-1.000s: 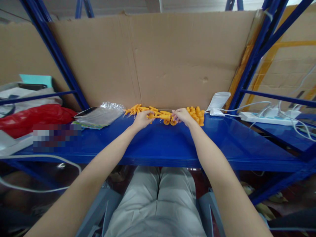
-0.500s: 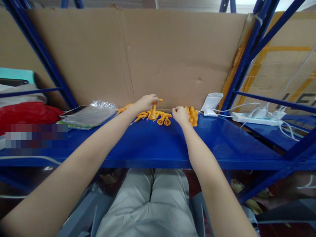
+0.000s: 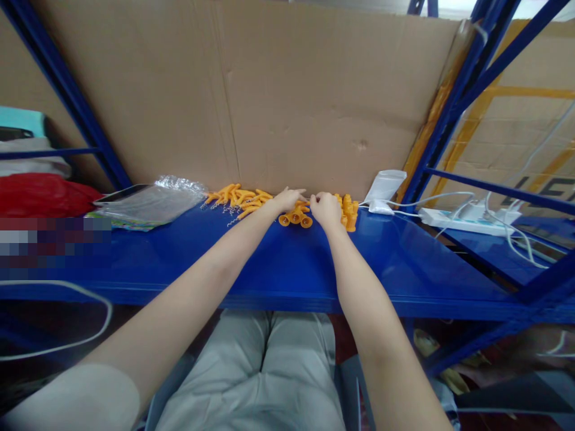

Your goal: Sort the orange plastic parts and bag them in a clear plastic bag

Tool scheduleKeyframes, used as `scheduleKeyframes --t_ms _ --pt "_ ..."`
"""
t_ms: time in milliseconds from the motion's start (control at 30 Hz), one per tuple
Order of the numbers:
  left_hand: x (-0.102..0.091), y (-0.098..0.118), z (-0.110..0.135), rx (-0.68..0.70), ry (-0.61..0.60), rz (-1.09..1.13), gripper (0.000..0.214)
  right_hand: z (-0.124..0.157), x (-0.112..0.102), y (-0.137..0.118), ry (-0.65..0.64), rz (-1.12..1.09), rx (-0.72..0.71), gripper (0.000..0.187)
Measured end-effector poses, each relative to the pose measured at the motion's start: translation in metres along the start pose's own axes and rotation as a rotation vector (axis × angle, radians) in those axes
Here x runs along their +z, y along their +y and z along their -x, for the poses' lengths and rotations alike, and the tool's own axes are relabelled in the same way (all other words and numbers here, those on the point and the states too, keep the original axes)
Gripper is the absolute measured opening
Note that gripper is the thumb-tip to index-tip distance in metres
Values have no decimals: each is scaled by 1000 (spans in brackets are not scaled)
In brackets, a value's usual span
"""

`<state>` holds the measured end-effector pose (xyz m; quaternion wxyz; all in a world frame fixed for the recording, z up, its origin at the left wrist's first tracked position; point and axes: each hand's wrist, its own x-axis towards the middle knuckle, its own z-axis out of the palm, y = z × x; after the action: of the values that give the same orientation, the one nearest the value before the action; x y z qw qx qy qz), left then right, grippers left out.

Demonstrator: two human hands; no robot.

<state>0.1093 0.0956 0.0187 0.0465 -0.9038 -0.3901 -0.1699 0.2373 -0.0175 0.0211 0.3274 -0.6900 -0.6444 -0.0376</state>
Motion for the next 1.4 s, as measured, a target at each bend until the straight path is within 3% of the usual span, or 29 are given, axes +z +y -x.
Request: scheduleKeyframes --t_ms 133,233,300,367,567,633,767,1000,1167,1300,1400 --pt "-17 -9 1 -29 146 -17 65 2 -3 -4 25 -4 67 35" --pt "-35 -21 4 -93 301 -46 61 3 -5 -6 55 18 78 35" --pt "-42 -28 11 -149 324 -73 55 3 -5 -6 82 34 88 34" --pt "-41 -32 19 -170 231 -94 51 4 -5 -5 89 41 92 34" --pt "-14 -29 40 -74 -252 -109 51 6 -6 -7 48 42 101 34" --pt "-7 -27 44 -86 -275 -182 40 6 -6 -8 47 47 100 34" --pt "-8 -28 50 -160 -144 -251 29 7 -8 -10 40 83 99 36" --pt "-38 -41 55 -344 106 -85 36 8 -8 -10 -1 181 134 37" --pt "-76 -42 61 -420 216 -67 30 7 -1 -1 -68 327 102 36" --pt "-107 -37 75 -371 45 -147 32 6 1 2 -153 386 82 36" --pt "-117 -33 92 -348 -113 -111 25 6 0 1 -142 396 87 37"
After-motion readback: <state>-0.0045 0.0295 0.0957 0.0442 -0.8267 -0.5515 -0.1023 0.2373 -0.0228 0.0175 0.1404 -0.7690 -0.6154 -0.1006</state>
